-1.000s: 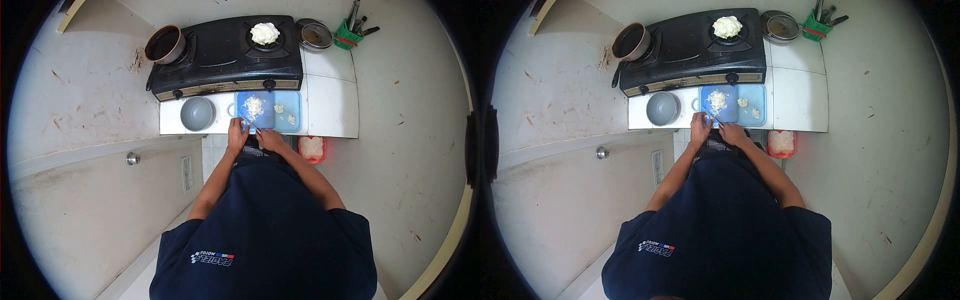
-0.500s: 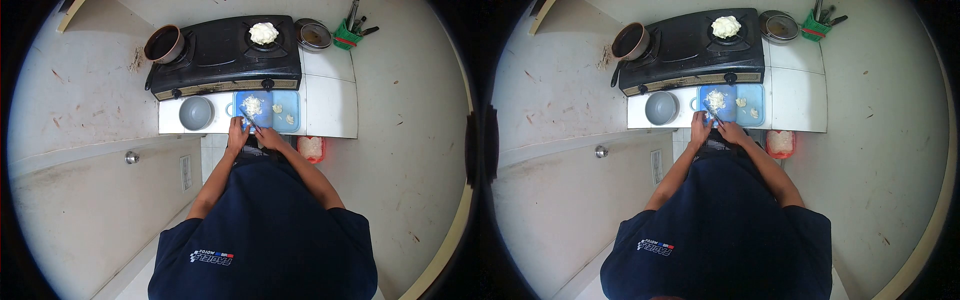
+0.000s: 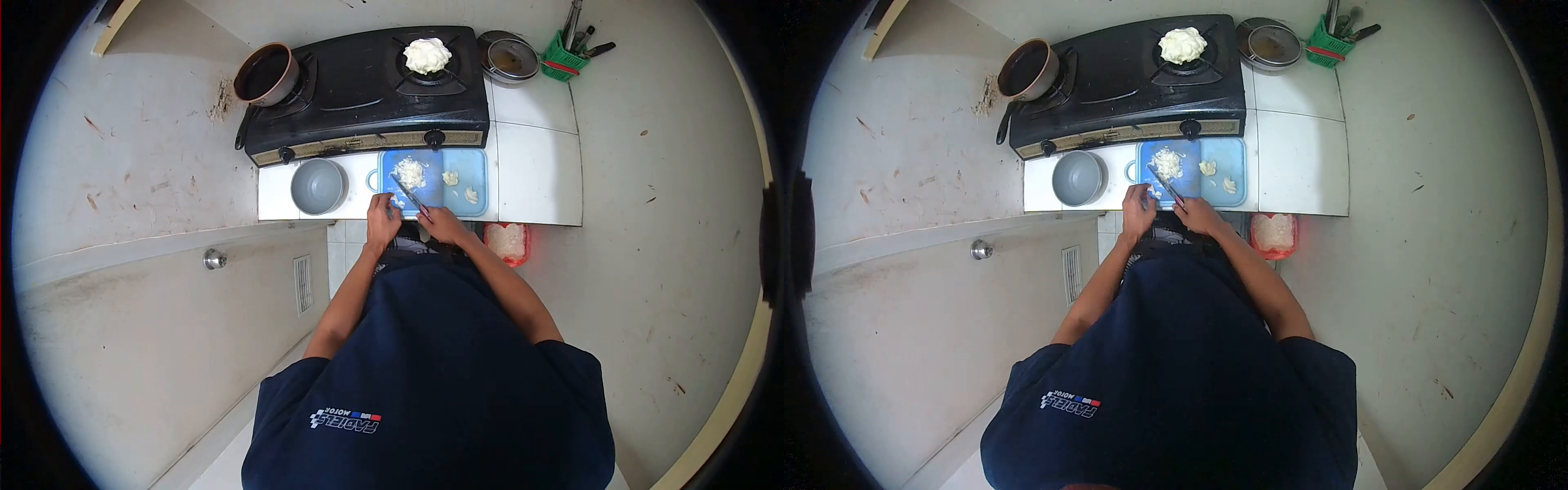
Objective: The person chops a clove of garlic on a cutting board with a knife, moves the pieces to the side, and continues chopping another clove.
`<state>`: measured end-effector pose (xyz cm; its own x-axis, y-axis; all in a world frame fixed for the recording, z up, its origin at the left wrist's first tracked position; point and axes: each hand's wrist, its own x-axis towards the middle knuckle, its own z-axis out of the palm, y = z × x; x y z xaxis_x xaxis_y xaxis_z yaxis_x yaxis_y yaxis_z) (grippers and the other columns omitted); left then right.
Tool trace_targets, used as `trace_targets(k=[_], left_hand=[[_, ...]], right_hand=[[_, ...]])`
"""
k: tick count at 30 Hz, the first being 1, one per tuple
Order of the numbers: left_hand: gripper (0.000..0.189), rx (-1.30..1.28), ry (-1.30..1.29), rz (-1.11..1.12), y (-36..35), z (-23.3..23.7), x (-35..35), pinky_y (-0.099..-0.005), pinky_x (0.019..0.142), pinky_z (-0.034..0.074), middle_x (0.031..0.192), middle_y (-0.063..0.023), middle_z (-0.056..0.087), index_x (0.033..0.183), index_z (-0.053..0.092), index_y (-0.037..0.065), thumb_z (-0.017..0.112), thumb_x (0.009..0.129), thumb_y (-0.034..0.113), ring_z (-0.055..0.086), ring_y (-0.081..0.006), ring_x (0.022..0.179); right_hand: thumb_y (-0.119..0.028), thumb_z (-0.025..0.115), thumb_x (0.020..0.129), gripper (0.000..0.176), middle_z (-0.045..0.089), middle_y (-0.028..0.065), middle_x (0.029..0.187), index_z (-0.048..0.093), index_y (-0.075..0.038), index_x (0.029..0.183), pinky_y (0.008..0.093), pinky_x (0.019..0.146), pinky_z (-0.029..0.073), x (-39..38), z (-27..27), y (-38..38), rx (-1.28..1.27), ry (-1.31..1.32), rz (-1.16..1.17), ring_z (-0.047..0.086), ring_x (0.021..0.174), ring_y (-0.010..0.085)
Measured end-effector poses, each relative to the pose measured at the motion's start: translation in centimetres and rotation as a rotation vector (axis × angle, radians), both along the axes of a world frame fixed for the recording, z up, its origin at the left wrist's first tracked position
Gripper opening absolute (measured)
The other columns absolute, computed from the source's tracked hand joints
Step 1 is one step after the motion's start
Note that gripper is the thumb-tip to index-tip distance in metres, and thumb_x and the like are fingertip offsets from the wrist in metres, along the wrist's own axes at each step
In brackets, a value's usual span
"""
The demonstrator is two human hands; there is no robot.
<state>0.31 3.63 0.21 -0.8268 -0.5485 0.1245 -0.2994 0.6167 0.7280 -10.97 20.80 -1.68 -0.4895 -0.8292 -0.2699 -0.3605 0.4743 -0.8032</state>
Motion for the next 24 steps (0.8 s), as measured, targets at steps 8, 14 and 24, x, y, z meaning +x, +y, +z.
trace_targets(k=[8,14,24], left_hand=[[0.037,-0.041,-0.017,-0.073,0.1,-0.4,0.1,-0.0444,0.083,0.055,0.111,-0.0202,0.061,0.122,0.064,-0.002,0.074,0.087,0.002,0.068,-0.0348,0.096],[0.027,0.103,-0.020,-0.056,-0.2,-0.7,0.0,-0.0426,0.079,0.056,0.106,-0.0197,0.063,0.115,0.068,-0.002,0.071,0.089,-0.001,0.070,-0.0335,0.090],[0.025,0.074,0.000,0.000,-0.8,0.1,-0.3,-0.0420,0.080,0.057,0.102,-0.0202,0.063,0.113,0.069,-0.003,0.068,0.089,-0.003,0.071,-0.0313,0.086]], right_hand=[[-0.035,0.055,0.104,0.040,0.064,0.0302,0.077,0.064,0.002,0.094,0.0552,0.070,0.049,-0.1,0.8,0.0,-0.048,-0.008,-0.007,0.065,0.078,0.0500],[-0.034,0.055,0.104,0.039,0.063,0.0296,0.075,0.064,0.002,0.093,0.0543,0.069,0.049,-0.1,0.7,0.4,-0.066,0.012,-0.017,0.064,0.075,0.0494],[-0.033,0.055,0.104,0.038,0.064,0.0294,0.076,0.063,0.002,0.092,0.0548,0.070,0.049,-0.2,-0.5,0.3,-0.021,0.019,-0.026,0.065,0.076,0.0494]])
